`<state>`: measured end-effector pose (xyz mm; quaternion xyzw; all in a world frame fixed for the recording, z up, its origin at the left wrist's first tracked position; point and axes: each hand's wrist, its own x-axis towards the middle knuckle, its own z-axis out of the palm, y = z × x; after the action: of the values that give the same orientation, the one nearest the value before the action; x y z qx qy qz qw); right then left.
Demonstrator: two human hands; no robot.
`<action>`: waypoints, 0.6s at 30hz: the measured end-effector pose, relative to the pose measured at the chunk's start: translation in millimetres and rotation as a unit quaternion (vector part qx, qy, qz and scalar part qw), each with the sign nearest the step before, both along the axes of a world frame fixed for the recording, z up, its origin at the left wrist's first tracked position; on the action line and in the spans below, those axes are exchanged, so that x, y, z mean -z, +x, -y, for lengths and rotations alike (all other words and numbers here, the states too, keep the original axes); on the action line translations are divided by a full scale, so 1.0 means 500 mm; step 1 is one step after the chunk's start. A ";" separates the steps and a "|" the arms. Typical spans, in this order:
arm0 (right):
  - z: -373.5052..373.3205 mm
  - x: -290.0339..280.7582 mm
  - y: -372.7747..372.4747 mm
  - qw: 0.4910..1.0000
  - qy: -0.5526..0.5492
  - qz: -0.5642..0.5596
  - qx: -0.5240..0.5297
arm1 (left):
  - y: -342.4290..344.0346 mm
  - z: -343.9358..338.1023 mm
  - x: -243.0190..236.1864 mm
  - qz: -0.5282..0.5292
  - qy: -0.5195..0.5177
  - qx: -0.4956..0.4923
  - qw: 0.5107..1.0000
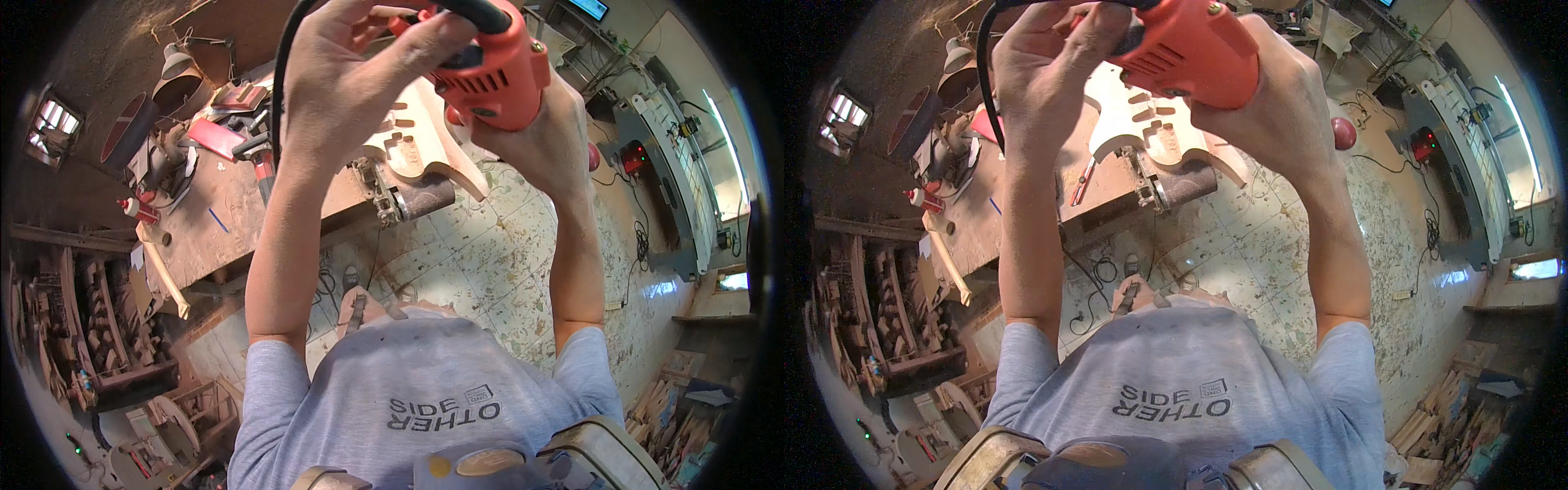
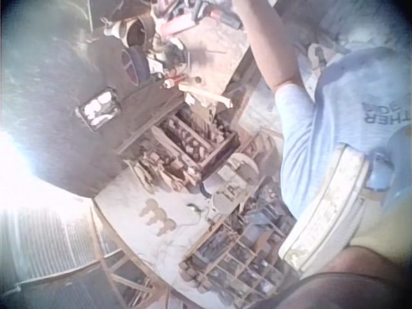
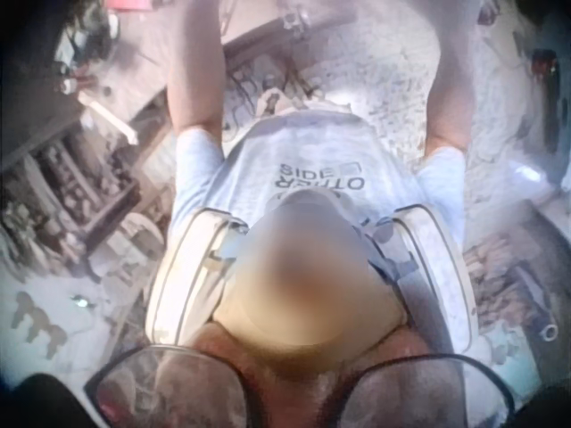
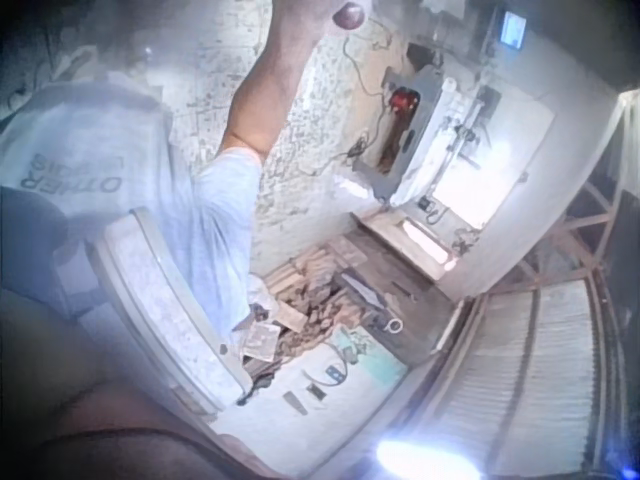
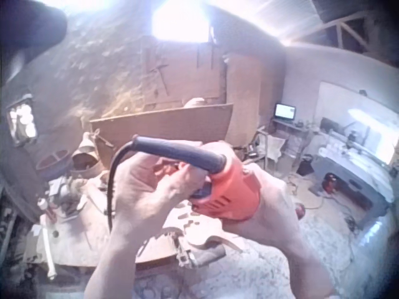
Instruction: The person sands the interior routed cavities of a wooden guitar body using a small power sander and a hand tool.
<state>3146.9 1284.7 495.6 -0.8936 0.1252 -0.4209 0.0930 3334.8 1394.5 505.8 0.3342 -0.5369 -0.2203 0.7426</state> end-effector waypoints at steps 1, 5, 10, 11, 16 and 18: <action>0.000 -0.008 0.001 1.000 -0.010 0.010 0.008 | -0.008 0.001 -0.009 -0.006 -0.018 -0.023 1.000; 0.006 -0.025 0.010 1.000 -0.010 -0.001 0.020 | 0.026 -0.016 0.006 0.147 -0.086 -0.151 0.974; -0.001 -0.034 0.057 0.998 -0.048 -0.022 -0.033 | 0.042 -0.061 0.023 0.106 -0.105 -0.236 0.960; 0.001 -0.035 0.069 0.996 -0.064 -0.015 -0.057 | 0.047 -0.071 0.028 0.092 -0.092 -0.261 0.957; -0.011 -0.062 0.149 0.990 -0.088 -0.014 -0.114 | 0.108 -0.135 0.054 0.077 -0.104 -0.359 0.924; -0.031 -0.077 0.187 0.986 -0.085 -0.055 -0.133 | 0.139 -0.164 0.065 0.083 -0.109 -0.398 0.907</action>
<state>3240.2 1300.3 533.9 -0.9288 -0.0259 -0.3641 0.0642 3404.5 1476.7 473.2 0.4541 -0.4397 0.1818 0.7533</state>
